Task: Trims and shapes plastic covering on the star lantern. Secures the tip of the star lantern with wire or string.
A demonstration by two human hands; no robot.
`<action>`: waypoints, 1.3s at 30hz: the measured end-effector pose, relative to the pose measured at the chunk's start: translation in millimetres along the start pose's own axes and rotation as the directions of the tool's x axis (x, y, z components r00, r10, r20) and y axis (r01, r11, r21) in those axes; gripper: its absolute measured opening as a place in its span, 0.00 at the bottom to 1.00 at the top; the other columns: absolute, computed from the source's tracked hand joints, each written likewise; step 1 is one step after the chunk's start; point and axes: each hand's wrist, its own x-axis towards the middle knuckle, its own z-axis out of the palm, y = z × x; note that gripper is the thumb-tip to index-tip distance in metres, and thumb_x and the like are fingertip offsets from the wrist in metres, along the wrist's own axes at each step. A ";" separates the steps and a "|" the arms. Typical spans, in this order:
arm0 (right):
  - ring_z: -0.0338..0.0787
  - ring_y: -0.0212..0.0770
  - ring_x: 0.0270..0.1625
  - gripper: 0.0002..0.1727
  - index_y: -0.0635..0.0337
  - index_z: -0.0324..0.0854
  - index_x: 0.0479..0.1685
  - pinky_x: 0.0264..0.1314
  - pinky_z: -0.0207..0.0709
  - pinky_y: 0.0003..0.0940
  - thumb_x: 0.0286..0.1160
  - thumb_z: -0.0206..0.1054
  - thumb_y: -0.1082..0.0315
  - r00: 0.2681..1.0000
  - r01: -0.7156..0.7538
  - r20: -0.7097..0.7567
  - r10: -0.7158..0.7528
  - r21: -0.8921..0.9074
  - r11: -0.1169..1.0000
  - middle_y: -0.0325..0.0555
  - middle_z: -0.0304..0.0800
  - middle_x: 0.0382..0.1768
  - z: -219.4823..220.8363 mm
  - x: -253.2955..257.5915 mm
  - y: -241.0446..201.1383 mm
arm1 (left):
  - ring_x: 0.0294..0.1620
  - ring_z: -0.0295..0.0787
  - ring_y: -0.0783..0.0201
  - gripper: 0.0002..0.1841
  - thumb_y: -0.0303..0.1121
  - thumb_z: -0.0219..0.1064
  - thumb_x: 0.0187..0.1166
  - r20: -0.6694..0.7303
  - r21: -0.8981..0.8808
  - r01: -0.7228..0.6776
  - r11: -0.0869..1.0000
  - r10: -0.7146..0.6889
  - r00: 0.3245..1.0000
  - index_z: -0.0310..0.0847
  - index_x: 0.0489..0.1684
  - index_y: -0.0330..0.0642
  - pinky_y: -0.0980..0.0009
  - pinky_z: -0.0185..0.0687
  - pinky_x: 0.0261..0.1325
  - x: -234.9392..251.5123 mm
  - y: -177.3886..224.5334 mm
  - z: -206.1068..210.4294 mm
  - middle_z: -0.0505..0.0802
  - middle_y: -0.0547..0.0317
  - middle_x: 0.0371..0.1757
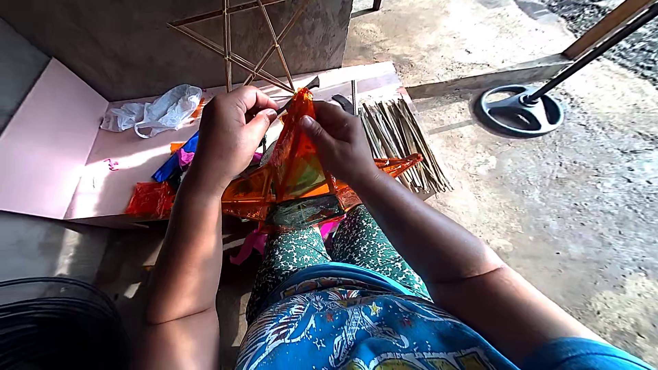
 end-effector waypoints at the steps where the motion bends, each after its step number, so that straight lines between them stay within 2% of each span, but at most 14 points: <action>1: 0.90 0.20 0.45 0.14 0.68 0.81 0.60 0.54 0.86 0.21 0.89 0.58 0.68 1.000 -0.003 -0.010 0.002 -0.013 1.000 0.36 0.92 0.45 -2.9 2.4 -0.9 | 0.30 0.79 0.85 0.06 0.29 0.65 0.82 -0.002 -0.002 -0.001 1.000 0.001 1.000 0.88 0.45 0.40 0.87 0.73 0.35 1.0 -0.3 -0.2 0.90 0.68 0.37; 5: 0.91 0.22 0.45 0.13 0.65 0.81 0.59 0.53 0.87 0.24 0.89 0.58 0.67 0.998 0.005 -0.057 -0.005 -0.004 1.000 0.34 0.91 0.43 -16.5 12.4 -0.7 | 0.30 0.80 0.85 0.06 0.30 0.65 0.83 -0.036 -0.023 0.002 1.000 -0.002 0.999 0.88 0.45 0.41 0.87 0.74 0.35 6.4 0.5 0.8 0.90 0.69 0.36; 9: 0.92 0.24 0.49 0.12 0.66 0.80 0.59 0.58 0.88 0.26 0.89 0.57 0.69 0.995 0.042 -0.095 -0.042 0.001 0.999 0.36 0.92 0.45 -31.6 23.7 -6.1 | 0.30 0.79 0.86 0.06 0.29 0.64 0.83 -0.065 -0.052 -0.018 0.998 0.015 0.998 0.87 0.45 0.42 0.87 0.74 0.34 12.2 3.5 2.1 0.89 0.70 0.36; 12: 0.92 0.24 0.45 0.10 0.64 0.79 0.57 0.54 0.88 0.25 0.90 0.57 0.68 0.994 0.060 -0.090 -0.061 -0.011 0.998 0.32 0.90 0.41 -41.2 29.7 -7.6 | 0.30 0.79 0.86 0.06 0.29 0.64 0.83 -0.066 -0.028 -0.007 1.000 0.005 0.998 0.87 0.45 0.42 0.87 0.74 0.35 17.3 6.6 2.8 0.90 0.70 0.36; 16: 0.91 0.25 0.45 0.12 0.67 0.81 0.58 0.54 0.88 0.26 0.88 0.59 0.68 0.997 0.053 -0.060 -0.055 -0.034 0.998 0.38 0.92 0.43 -44.6 26.9 -3.8 | 0.31 0.82 0.82 0.06 0.30 0.65 0.83 -0.083 -0.008 0.019 1.000 -0.020 0.996 0.88 0.46 0.41 0.83 0.77 0.37 29.7 6.1 6.0 0.90 0.66 0.37; 18: 0.91 0.24 0.48 0.14 0.69 0.80 0.61 0.56 0.87 0.24 0.86 0.61 0.69 0.998 0.036 -0.053 -0.038 -0.033 0.999 0.40 0.92 0.47 -43.7 24.2 -4.9 | 0.29 0.80 0.82 0.06 0.30 0.66 0.83 -0.069 -0.042 0.040 0.998 -0.043 0.997 0.88 0.46 0.41 0.83 0.76 0.35 38.6 8.1 9.2 0.90 0.65 0.36; 21: 0.91 0.25 0.49 0.22 0.72 0.71 0.74 0.58 0.86 0.24 0.84 0.63 0.71 0.999 0.007 -0.037 -0.007 0.015 1.000 0.44 0.90 0.53 -39.2 21.0 -7.8 | 0.24 0.78 0.83 0.05 0.28 0.66 0.83 -0.017 -0.095 0.015 0.995 -0.017 1.000 0.88 0.44 0.40 0.86 0.73 0.29 51.0 14.8 13.1 0.88 0.67 0.32; 25: 0.92 0.27 0.50 0.30 0.71 0.61 0.83 0.59 0.86 0.25 0.83 0.63 0.72 1.000 -0.018 -0.016 0.019 0.063 0.998 0.48 0.90 0.56 -34.6 20.5 -7.5 | 0.27 0.79 0.82 0.04 0.27 0.67 0.83 0.183 -0.095 -0.049 0.994 0.066 0.981 0.88 0.43 0.39 0.85 0.74 0.32 65.0 26.0 9.0 0.90 0.66 0.34; 28: 0.92 0.28 0.50 0.27 0.69 0.65 0.80 0.59 0.88 0.27 0.83 0.62 0.74 1.000 -0.001 -0.008 0.002 0.102 0.995 0.47 0.90 0.56 -33.2 20.2 -4.9 | 0.30 0.82 0.80 0.03 0.25 0.67 0.81 0.271 -0.059 -0.032 0.998 0.047 0.961 0.88 0.42 0.39 0.82 0.78 0.36 73.6 32.3 7.3 0.91 0.64 0.35; 30: 0.93 0.27 0.48 0.21 0.66 0.69 0.74 0.57 0.88 0.26 0.83 0.63 0.73 1.000 -0.011 -0.026 0.014 0.116 0.993 0.43 0.93 0.49 -31.7 18.8 -6.5 | 0.29 0.83 0.79 0.02 0.24 0.69 0.80 0.295 -0.053 0.000 0.999 0.015 0.955 0.87 0.42 0.38 0.82 0.79 0.36 77.3 35.7 4.8 0.91 0.63 0.34; 33: 0.92 0.25 0.46 0.18 0.65 0.69 0.69 0.56 0.87 0.24 0.84 0.63 0.72 0.998 -0.025 -0.050 0.032 0.120 0.992 0.39 0.93 0.45 -30.1 16.6 -8.6 | 0.26 0.82 0.77 0.03 0.22 0.71 0.77 0.318 -0.078 0.055 0.995 -0.027 0.948 0.83 0.42 0.36 0.82 0.78 0.33 81.0 39.5 1.0 0.89 0.61 0.32; 37: 0.93 0.29 0.48 0.25 0.67 0.66 0.76 0.57 0.88 0.27 0.81 0.64 0.75 1.000 -0.010 -0.028 0.015 0.161 0.987 0.45 0.92 0.50 -25.5 15.1 -6.4 | 0.22 0.79 0.78 0.06 0.20 0.73 0.74 0.357 -0.079 0.179 0.981 -0.140 0.924 0.82 0.41 0.35 0.84 0.75 0.28 86.2 48.7 -3.4 0.88 0.62 0.28; 39: 0.92 0.29 0.48 0.23 0.65 0.68 0.75 0.58 0.87 0.27 0.82 0.64 0.76 1.000 -0.011 -0.016 0.014 0.174 0.985 0.44 0.91 0.52 -21.9 13.7 -6.0 | 0.20 0.77 0.77 0.07 0.19 0.73 0.74 0.415 -0.020 0.252 0.967 -0.222 0.882 0.81 0.43 0.34 0.83 0.71 0.25 92.0 53.4 -7.1 0.86 0.62 0.25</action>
